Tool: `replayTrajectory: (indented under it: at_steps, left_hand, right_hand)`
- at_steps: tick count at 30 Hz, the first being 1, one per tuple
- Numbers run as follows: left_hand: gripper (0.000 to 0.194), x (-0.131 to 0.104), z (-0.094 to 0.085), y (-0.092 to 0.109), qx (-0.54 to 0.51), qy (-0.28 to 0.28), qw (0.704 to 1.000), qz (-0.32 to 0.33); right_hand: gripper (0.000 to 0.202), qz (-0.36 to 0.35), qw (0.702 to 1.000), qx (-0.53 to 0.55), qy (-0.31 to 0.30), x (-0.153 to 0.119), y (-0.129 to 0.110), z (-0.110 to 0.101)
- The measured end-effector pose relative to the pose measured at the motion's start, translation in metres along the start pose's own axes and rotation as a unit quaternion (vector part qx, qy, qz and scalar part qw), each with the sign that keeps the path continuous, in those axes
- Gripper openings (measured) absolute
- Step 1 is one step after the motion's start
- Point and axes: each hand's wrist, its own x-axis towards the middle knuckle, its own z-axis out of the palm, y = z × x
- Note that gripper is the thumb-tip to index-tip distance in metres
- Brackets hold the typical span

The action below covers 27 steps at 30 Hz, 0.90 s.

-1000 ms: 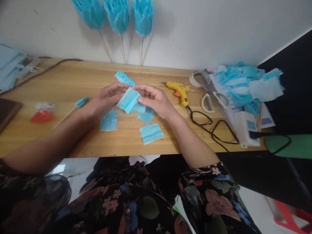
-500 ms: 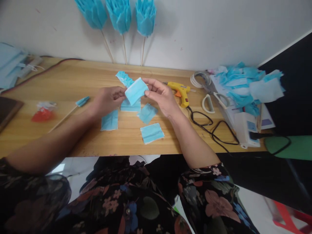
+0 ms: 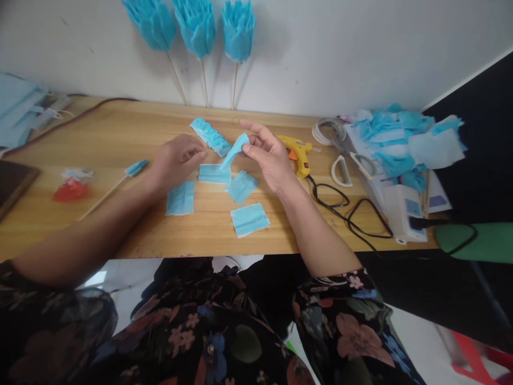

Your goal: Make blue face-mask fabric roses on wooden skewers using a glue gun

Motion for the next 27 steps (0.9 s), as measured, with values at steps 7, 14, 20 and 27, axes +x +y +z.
replayTrajectory:
  at_steps: [7,14,20,27]
  left_hand:
    - [0.022,-0.010,-0.002,0.035,-0.140,0.039,0.989,-0.016]
    - [0.044,-0.012,0.002,0.038,-0.316,-0.099,0.939,-0.090]
    - [0.058,-0.011,0.008,0.033,-0.471,-0.121,0.860,-0.154]
    - [0.053,-0.011,0.011,0.027,-0.492,-0.090,0.848,-0.173]
  right_hand:
    - [0.049,-0.016,1.000,-0.016,-0.003,-0.003,0.000,0.003]
    - [0.047,-0.053,0.994,-0.083,-0.045,-0.012,-0.010,0.009]
    - [0.045,-0.159,0.964,-0.181,-0.110,-0.017,-0.019,0.015]
    - [0.052,-0.206,0.951,-0.206,-0.108,-0.019,-0.019,0.017]
